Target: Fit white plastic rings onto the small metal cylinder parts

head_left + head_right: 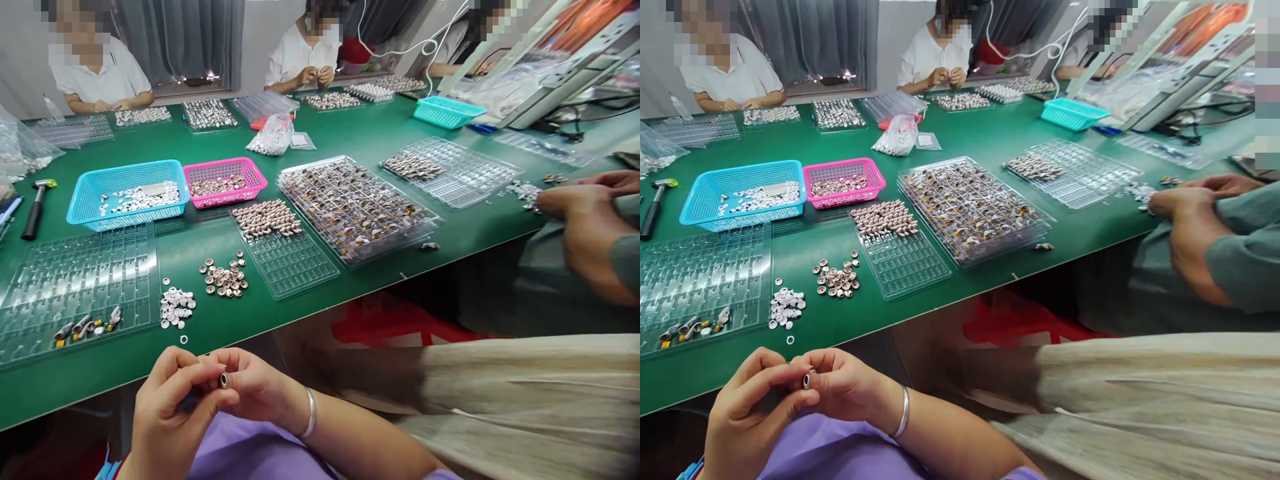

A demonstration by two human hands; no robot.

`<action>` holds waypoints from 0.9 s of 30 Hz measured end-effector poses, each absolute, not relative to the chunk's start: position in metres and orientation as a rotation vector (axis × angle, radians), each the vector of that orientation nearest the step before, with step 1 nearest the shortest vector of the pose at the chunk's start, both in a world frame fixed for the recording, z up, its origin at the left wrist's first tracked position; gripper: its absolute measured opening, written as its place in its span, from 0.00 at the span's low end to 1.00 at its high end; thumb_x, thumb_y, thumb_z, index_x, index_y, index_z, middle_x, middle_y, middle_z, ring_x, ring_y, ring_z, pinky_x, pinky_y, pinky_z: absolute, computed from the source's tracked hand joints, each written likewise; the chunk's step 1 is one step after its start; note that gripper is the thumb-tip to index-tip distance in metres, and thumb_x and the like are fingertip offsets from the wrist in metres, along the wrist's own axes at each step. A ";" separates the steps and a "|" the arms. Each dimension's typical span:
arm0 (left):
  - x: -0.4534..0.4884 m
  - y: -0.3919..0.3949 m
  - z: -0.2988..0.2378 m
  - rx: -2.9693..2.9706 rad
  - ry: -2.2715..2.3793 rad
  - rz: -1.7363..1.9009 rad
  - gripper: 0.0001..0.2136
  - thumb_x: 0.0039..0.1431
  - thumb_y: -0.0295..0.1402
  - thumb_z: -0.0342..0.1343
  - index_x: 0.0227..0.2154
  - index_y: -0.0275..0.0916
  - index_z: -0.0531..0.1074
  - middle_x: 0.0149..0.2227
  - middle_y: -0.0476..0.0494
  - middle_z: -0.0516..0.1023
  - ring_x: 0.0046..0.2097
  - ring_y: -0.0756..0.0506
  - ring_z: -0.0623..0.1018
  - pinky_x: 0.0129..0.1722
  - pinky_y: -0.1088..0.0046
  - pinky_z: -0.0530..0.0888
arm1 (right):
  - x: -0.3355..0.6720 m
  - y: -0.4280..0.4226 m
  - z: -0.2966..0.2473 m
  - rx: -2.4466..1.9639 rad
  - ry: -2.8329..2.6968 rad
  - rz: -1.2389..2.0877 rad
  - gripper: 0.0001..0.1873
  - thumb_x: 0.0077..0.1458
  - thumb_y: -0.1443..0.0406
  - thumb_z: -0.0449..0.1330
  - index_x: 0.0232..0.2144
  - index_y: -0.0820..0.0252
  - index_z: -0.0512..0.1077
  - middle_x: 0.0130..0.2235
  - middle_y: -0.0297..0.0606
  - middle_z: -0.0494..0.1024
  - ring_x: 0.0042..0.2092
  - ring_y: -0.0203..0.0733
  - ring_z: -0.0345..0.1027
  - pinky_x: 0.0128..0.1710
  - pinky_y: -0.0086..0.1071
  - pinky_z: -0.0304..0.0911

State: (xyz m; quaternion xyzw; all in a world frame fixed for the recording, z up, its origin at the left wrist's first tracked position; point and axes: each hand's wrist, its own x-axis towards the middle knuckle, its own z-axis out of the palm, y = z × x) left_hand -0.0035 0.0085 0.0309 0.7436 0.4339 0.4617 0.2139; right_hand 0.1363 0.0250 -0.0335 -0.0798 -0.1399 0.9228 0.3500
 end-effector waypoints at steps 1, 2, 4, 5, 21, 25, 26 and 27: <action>-0.002 0.008 0.031 2.109 1.208 1.289 0.04 0.56 0.30 0.64 0.35 0.40 0.78 0.27 0.52 0.71 0.25 0.53 0.75 0.24 0.82 0.75 | 0.135 0.025 -0.035 -0.200 -0.362 2.389 0.20 0.37 0.60 0.78 0.25 0.64 0.73 0.27 0.30 0.71 0.29 0.29 0.65 0.33 0.24 0.62; -0.001 0.008 0.031 2.155 1.212 1.297 0.04 0.57 0.30 0.63 0.36 0.39 0.78 0.27 0.51 0.72 0.26 0.53 0.75 0.24 0.82 0.75 | 0.135 0.025 -0.037 -0.200 -0.364 2.387 0.21 0.36 0.59 0.78 0.25 0.64 0.72 0.27 0.29 0.71 0.29 0.29 0.65 0.33 0.24 0.62; 0.001 0.007 0.031 2.238 1.216 1.313 0.04 0.58 0.29 0.62 0.37 0.38 0.77 0.28 0.51 0.71 0.27 0.54 0.75 0.25 0.82 0.75 | 0.133 0.024 -0.039 -0.196 -0.371 2.386 0.22 0.35 0.57 0.78 0.24 0.64 0.72 0.27 0.29 0.71 0.29 0.30 0.65 0.33 0.24 0.62; 0.001 0.006 0.031 2.269 1.218 1.317 0.04 0.59 0.29 0.62 0.37 0.38 0.77 0.28 0.51 0.71 0.27 0.54 0.74 0.25 0.81 0.74 | 0.133 0.024 -0.041 -0.191 -0.376 2.387 0.22 0.35 0.57 0.78 0.24 0.63 0.72 0.27 0.29 0.71 0.29 0.30 0.65 0.32 0.24 0.61; -0.002 0.003 0.031 2.257 1.188 1.350 0.05 0.59 0.25 0.61 0.38 0.36 0.76 0.31 0.50 0.71 0.29 0.54 0.74 0.26 0.82 0.75 | 0.143 0.025 -0.029 -0.171 -0.489 2.260 0.17 0.44 0.58 0.75 0.27 0.65 0.75 0.30 0.34 0.72 0.33 0.32 0.66 0.35 0.25 0.61; -0.007 0.003 0.033 2.369 1.082 1.390 0.08 0.56 0.18 0.61 0.37 0.34 0.76 0.36 0.45 0.78 0.38 0.50 0.78 0.36 0.76 0.78 | 0.150 0.023 -0.024 -0.218 -0.516 2.235 0.17 0.45 0.59 0.75 0.29 0.64 0.76 0.31 0.33 0.73 0.32 0.30 0.67 0.34 0.23 0.61; -0.008 0.003 0.034 2.401 1.047 1.383 0.08 0.55 0.18 0.61 0.37 0.34 0.76 0.37 0.44 0.79 0.41 0.48 0.79 0.40 0.74 0.79 | 0.152 0.023 -0.023 -0.238 -0.528 2.230 0.16 0.45 0.59 0.75 0.29 0.64 0.76 0.31 0.33 0.73 0.31 0.29 0.67 0.34 0.23 0.62; -0.009 0.004 0.034 2.420 1.016 1.375 0.09 0.55 0.18 0.61 0.38 0.33 0.76 0.39 0.43 0.81 0.44 0.47 0.79 0.43 0.72 0.79 | 0.154 0.022 -0.023 -0.266 -0.542 2.223 0.16 0.45 0.59 0.75 0.29 0.64 0.75 0.31 0.32 0.74 0.31 0.29 0.68 0.34 0.23 0.62</action>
